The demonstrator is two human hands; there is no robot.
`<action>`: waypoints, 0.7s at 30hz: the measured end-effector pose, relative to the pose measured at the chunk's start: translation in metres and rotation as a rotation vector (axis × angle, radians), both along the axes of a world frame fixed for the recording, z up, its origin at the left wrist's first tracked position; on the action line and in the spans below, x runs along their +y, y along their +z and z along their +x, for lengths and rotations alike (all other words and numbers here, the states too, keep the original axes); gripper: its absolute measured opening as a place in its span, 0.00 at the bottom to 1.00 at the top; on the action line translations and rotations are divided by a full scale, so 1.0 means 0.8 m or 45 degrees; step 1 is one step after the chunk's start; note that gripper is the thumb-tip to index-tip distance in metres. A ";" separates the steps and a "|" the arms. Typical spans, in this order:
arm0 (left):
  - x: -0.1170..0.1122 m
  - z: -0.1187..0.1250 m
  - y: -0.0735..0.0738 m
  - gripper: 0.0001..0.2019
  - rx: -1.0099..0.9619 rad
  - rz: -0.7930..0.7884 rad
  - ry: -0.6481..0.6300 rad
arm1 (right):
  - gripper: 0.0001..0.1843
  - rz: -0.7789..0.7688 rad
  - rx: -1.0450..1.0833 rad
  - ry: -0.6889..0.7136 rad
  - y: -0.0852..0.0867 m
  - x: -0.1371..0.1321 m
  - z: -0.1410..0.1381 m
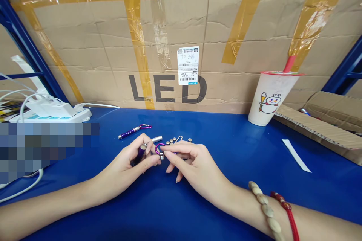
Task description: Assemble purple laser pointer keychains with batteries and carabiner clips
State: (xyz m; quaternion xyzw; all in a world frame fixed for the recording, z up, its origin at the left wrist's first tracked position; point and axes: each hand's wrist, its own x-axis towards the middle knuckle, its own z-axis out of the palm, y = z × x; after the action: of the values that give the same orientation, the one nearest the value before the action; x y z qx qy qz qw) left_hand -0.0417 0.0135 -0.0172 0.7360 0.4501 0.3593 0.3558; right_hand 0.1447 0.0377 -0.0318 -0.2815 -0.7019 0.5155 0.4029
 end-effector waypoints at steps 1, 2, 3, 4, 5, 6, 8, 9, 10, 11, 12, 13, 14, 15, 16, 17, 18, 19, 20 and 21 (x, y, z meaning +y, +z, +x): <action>0.000 0.000 0.000 0.11 -0.003 -0.009 -0.005 | 0.15 0.006 -0.005 0.001 0.000 0.000 0.000; -0.001 0.000 0.001 0.11 0.006 -0.015 0.000 | 0.15 0.012 -0.013 0.000 -0.001 0.000 0.001; -0.001 0.001 0.001 0.12 0.025 -0.015 0.012 | 0.15 0.021 -0.023 -0.008 -0.001 0.000 0.001; -0.002 0.001 0.001 0.12 0.053 -0.009 0.028 | 0.15 0.032 -0.034 -0.021 0.000 0.000 0.002; -0.002 0.001 0.002 0.12 0.083 -0.006 0.039 | 0.16 0.042 -0.046 -0.036 0.000 0.000 0.002; -0.002 0.001 0.002 0.12 0.103 -0.005 0.045 | 0.16 0.049 -0.060 -0.053 0.000 -0.001 0.002; -0.001 0.002 0.002 0.12 0.123 -0.005 0.048 | 0.17 0.059 -0.095 -0.080 0.001 -0.001 0.002; -0.001 0.001 0.002 0.12 0.127 0.003 0.050 | 0.17 0.067 -0.113 -0.090 0.001 -0.002 0.003; -0.001 0.001 0.002 0.12 0.132 0.011 0.046 | 0.17 0.079 -0.128 -0.100 0.002 -0.002 0.003; -0.001 0.001 0.002 0.12 0.137 0.020 0.041 | 0.16 0.098 -0.140 -0.110 0.002 -0.002 0.004; -0.001 0.000 0.001 0.11 0.139 0.025 0.034 | 0.15 0.120 -0.147 -0.124 0.003 -0.003 0.004; -0.001 0.000 0.001 0.11 0.139 0.026 0.027 | 0.14 0.140 -0.150 -0.136 0.003 -0.003 0.004; -0.001 0.000 0.001 0.10 0.134 0.023 0.017 | 0.14 0.156 -0.153 -0.142 0.003 -0.003 0.004; -0.002 0.000 0.000 0.10 0.124 0.020 0.007 | 0.14 0.168 -0.158 -0.147 0.004 -0.003 0.004; -0.002 0.000 0.000 0.10 0.110 0.024 -0.002 | 0.14 0.175 -0.166 -0.151 0.004 -0.003 0.004; -0.003 0.001 0.000 0.09 0.089 0.034 -0.012 | 0.14 0.176 -0.177 -0.151 0.004 -0.003 0.004; -0.003 0.001 0.000 0.09 0.065 0.041 -0.022 | 0.15 0.171 -0.192 -0.151 0.004 -0.003 0.004; -0.003 0.001 0.001 0.08 0.043 0.042 -0.027 | 0.15 0.164 -0.206 -0.150 0.003 -0.003 0.004; -0.003 0.002 0.001 0.08 0.022 0.028 -0.037 | 0.16 0.157 -0.219 -0.153 0.003 -0.003 0.004; -0.002 0.002 0.002 0.08 0.005 0.010 -0.045 | 0.17 0.156 -0.233 -0.154 0.003 -0.003 0.005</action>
State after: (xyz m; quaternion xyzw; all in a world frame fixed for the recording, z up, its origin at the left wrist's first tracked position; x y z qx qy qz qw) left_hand -0.0402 0.0116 -0.0157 0.7460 0.4362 0.3533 0.3585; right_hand 0.1483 0.0354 -0.0297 -0.3441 -0.7476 0.4185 0.3840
